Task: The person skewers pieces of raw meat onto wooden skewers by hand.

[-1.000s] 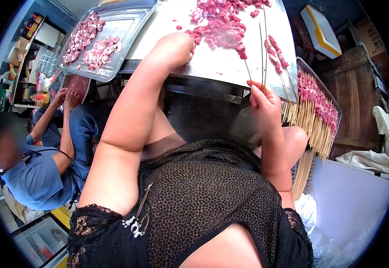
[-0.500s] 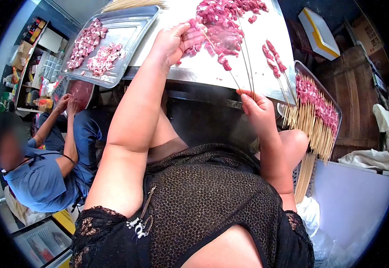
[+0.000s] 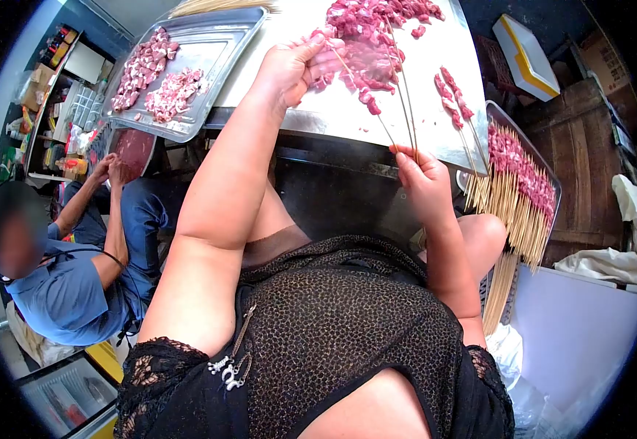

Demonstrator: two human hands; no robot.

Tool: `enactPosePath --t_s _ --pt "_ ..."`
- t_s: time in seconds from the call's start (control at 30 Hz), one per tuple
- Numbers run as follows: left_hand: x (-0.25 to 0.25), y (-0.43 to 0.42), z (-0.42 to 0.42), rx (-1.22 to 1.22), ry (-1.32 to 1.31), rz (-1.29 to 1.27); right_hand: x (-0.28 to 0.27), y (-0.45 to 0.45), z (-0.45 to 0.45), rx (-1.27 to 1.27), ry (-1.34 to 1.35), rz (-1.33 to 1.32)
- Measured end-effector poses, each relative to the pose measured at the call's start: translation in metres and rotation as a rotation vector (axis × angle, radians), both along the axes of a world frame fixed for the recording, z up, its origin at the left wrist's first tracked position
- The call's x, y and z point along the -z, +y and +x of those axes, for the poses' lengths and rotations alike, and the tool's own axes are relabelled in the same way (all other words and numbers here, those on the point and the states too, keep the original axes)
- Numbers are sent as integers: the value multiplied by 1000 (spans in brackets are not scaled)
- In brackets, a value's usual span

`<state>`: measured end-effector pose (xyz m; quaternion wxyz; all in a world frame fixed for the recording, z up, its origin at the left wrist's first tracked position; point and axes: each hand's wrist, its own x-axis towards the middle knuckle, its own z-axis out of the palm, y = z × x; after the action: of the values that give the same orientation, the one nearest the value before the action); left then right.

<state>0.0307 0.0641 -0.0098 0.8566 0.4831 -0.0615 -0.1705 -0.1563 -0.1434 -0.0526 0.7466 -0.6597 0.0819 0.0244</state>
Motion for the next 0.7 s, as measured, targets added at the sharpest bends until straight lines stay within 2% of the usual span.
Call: enactPosePath --t_s 0.57,0.7 --pt "-12 -11 -14 92 -17 37 2 -5 2 83 -39 -142" --pt "-13 -15 -17 100 -24 -38 -5 -5 5 56 -67 -158"
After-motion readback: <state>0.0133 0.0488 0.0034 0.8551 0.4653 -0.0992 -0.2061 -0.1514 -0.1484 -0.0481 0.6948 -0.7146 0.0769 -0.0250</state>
